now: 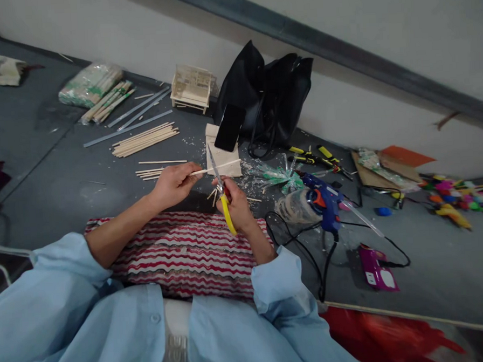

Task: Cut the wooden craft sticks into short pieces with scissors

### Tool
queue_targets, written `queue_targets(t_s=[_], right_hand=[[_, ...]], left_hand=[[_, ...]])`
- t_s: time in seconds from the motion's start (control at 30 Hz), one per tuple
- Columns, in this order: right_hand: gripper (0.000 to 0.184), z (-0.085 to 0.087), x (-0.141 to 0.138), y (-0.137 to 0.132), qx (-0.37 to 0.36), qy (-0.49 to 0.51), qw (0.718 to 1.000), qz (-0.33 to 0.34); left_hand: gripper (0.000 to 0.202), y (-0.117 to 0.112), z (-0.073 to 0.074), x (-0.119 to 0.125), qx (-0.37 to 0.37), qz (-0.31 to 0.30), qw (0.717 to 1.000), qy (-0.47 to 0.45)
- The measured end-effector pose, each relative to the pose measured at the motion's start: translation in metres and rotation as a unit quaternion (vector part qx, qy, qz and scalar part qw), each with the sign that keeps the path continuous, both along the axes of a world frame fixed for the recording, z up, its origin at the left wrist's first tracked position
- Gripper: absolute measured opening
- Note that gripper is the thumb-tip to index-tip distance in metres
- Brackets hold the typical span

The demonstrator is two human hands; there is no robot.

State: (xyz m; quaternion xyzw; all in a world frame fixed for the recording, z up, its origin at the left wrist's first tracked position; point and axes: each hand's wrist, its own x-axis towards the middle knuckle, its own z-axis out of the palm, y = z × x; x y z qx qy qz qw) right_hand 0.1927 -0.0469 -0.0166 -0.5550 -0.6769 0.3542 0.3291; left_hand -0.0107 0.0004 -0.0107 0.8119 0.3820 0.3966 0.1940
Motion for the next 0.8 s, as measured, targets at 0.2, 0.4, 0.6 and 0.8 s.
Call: queue_targets(t_s=[0.2, 0.4, 0.6, 0.8], right_hand=[[0.052, 0.004, -0.001, 0.0, -0.003, -0.035, 0.999, -0.005], [0.057, 0.011, 0.002, -0.001, -0.008, -0.076, 0.997, 0.014], [0.059, 0.008, 0.003, -0.001, -0.001, -0.067, 0.998, 0.018], [0.054, 0.003, 0.002, 0.0, -0.007, -0.039, 0.999, 0.016]], left_hand=[[0.026, 0.001, 0.0, 0.0, -0.001, 0.004, 1.0, -0.005], [0.026, 0.0, 0.005, -0.002, -0.065, -0.012, 0.998, -0.008], [0.038, 0.001, 0.009, -0.001, -0.118, -0.041, 0.991, -0.054], [0.036, 0.001, 0.01, -0.002, -0.139, -0.043, 0.987, -0.062]])
